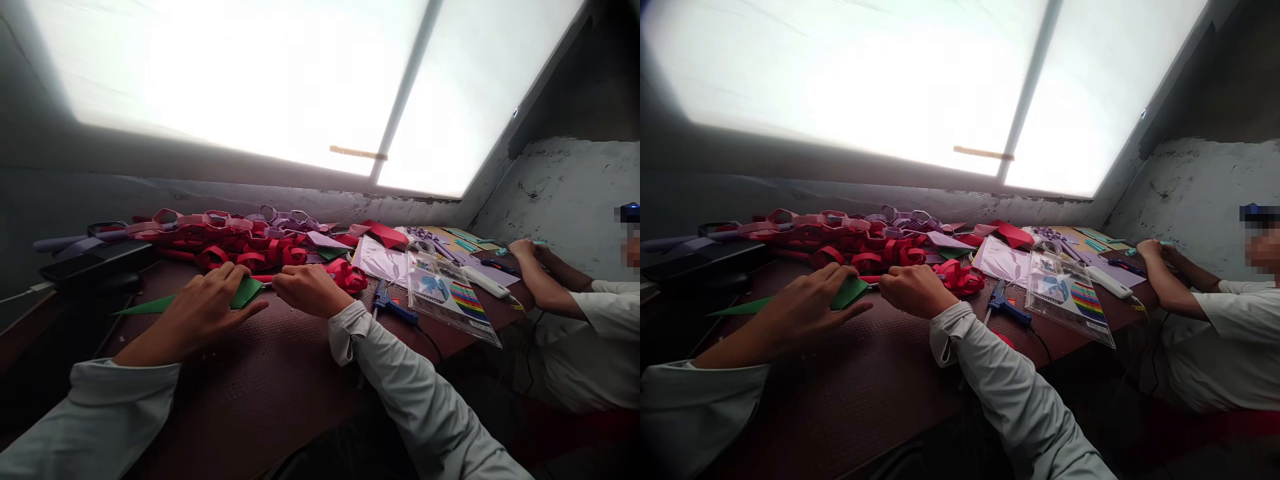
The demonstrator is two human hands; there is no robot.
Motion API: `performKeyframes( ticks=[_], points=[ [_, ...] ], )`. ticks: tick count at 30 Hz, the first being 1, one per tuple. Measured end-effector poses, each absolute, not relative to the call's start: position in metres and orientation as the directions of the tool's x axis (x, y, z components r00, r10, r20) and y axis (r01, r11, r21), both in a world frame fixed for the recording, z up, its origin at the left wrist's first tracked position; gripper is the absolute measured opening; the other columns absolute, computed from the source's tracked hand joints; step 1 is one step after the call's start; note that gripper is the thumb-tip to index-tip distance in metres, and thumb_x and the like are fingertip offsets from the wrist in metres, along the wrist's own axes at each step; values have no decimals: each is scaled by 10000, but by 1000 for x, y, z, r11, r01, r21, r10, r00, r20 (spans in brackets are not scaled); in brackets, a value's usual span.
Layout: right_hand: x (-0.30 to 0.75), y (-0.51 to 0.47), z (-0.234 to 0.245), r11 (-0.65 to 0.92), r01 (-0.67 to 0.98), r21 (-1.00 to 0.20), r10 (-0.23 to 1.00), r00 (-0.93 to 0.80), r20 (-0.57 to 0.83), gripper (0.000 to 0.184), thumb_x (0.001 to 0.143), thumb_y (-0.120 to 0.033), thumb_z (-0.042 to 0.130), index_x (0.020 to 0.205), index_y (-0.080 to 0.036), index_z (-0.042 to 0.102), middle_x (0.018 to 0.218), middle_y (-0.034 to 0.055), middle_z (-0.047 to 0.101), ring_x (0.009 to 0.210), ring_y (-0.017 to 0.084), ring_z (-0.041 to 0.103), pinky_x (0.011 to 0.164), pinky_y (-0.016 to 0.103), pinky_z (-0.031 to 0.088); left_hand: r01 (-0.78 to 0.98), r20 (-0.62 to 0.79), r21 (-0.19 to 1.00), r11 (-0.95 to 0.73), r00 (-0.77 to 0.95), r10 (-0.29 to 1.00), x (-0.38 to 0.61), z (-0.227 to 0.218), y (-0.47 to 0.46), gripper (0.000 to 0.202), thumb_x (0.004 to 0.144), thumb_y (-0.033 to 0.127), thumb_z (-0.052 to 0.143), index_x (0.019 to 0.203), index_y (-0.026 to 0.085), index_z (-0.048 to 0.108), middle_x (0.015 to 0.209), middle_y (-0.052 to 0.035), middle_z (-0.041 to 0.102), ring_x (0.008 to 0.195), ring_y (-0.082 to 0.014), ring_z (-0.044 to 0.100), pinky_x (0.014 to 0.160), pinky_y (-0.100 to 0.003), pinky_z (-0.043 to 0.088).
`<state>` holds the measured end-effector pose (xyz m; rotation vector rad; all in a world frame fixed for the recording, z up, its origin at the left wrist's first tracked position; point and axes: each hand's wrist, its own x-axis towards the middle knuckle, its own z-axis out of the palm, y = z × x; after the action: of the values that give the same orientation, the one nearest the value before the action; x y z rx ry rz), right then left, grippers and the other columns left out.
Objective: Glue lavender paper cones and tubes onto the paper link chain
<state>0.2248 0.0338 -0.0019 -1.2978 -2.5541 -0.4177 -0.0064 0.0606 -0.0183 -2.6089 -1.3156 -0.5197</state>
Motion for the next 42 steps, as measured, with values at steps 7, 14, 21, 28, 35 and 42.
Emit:
performKeyframes(
  ticks=[7, 14, 21, 28, 35, 42],
  points=[
    [226, 34, -3, 547, 829, 116, 759, -549, 351, 387, 1099, -391, 401, 1011, -210, 732, 931, 41, 693, 736, 128, 604, 570, 311, 176, 812, 357, -10, -583, 548, 757, -4, -15, 56, 551, 999, 661, 368, 1169, 179, 575, 1150, -144, 661, 944, -333, 692, 758, -397, 496],
    [225, 33, -2, 544, 828, 137, 761, -556, 335, 386, 1090, -385, 412, 966, -206, 731, 907, 38, 694, 729, 126, 599, 565, 315, 161, 794, 387, 16, -608, 556, 736, -2, -15, 57, 400, 1046, 473, 333, 1200, 185, 564, 1144, -145, 653, 1007, -317, 681, 816, -413, 510],
    [223, 34, -4, 557, 820, 131, 749, -564, 346, 398, 1106, -387, 380, 1011, -196, 716, 926, 37, 696, 729, 125, 596, 565, 316, 178, 781, 413, 48, -623, 552, 724, -2, -13, 54, 380, 1037, 468, 375, 1198, 186, 572, 1120, -142, 643, 982, -307, 670, 834, -423, 513],
    [226, 32, -2, 611, 790, 48, 745, -595, 302, 341, 1094, -335, 454, 976, -157, 720, 909, 66, 715, 760, 130, 627, 642, 293, 279, 746, 422, -8, -666, 606, 674, -2, -18, 54, 404, 980, 489, 499, 1224, 184, 602, 1152, -132, 637, 1075, -310, 639, 874, -412, 494],
    [227, 34, -5, 590, 807, 27, 772, -574, 274, 192, 1082, -239, 479, 1095, -182, 662, 939, 56, 752, 821, 153, 677, 676, 270, 308, 729, 441, -80, -680, 637, 632, -4, -17, 53, 337, 958, 450, 549, 1180, 216, 647, 1128, -120, 646, 1033, -306, 627, 873, -428, 443],
    [229, 36, -9, 600, 797, 76, 741, -588, 324, 126, 1053, -187, 512, 1031, -182, 636, 898, 29, 719, 753, 139, 642, 640, 279, 286, 722, 440, -75, -688, 643, 627, -2, -13, 48, 317, 988, 418, 533, 1204, 213, 643, 1137, -117, 636, 1031, -297, 620, 860, -430, 444]
  ],
)
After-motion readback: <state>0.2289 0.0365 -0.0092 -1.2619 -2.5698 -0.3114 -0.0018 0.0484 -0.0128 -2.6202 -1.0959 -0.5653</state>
